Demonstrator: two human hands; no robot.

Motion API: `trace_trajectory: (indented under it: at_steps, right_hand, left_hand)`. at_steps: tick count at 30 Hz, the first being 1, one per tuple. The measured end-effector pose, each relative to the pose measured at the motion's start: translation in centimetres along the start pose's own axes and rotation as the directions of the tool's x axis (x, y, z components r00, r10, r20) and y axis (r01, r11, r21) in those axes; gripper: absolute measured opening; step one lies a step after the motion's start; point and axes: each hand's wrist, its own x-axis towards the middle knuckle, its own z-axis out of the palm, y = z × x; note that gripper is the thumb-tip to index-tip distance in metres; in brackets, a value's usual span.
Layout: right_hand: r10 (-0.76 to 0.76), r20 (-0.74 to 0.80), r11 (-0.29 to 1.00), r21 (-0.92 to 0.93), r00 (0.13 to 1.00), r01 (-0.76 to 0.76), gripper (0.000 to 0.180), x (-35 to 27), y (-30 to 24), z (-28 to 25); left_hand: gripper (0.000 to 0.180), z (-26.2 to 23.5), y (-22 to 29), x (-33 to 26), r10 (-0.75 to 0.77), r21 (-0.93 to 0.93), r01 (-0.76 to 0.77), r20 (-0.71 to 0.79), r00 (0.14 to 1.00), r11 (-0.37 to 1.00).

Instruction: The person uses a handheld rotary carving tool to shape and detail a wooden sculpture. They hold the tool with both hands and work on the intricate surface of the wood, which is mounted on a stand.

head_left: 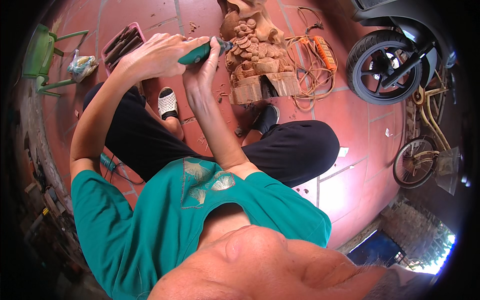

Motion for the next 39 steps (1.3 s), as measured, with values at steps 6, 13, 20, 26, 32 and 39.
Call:
trace_trajectory:
  at_steps: [6, 13, 20, 26, 32, 39]
  right_hand:
    - [0.048, 0.019, 0.999, 0.021, 0.999, -0.048, 0.047, 0.7, 0.4, -0.9]
    - [0.093, 0.067, 0.994, 0.052, 0.993, -0.097, 0.04, 1.8, 0.5, -2.1]
    - [0.11, 0.043, 0.993, 0.047, 0.993, -0.112, 0.042, 2.1, 0.2, -2.0]
    - [0.126, 0.081, 0.992, 0.02, 0.989, -0.128, 0.042, 2.4, -0.1, -2.0]
    - [0.149, 0.089, 0.987, 0.051, 0.985, -0.153, 0.04, 3.0, -0.2, -2.6]
    - [0.155, 0.074, 0.986, 0.054, 0.985, -0.159, 0.038, 3.0, -0.6, -2.5]
  left_hand:
    - [0.078, 0.8, -0.5, -0.1, -0.01, 0.028, 0.011, -0.023, 1.0, 1.0]
    - [0.074, 0.6, -0.4, 0.0, 0.005, 0.015, -0.005, -0.019, 1.0, 1.0]
    - [0.076, 0.1, 0.1, 0.2, -0.019, -0.01, 0.019, -0.014, 1.0, 1.0]
    - [0.082, 0.8, -0.6, 0.6, -0.029, 0.005, 0.029, -0.024, 0.999, 1.0]
    - [0.085, 2.1, -1.1, 1.0, 0.017, 0.04, -0.013, -0.1, 0.995, 0.999]
    - [0.087, 2.2, -1.0, 1.4, 0.021, 0.039, -0.017, -0.107, 0.994, 0.999]
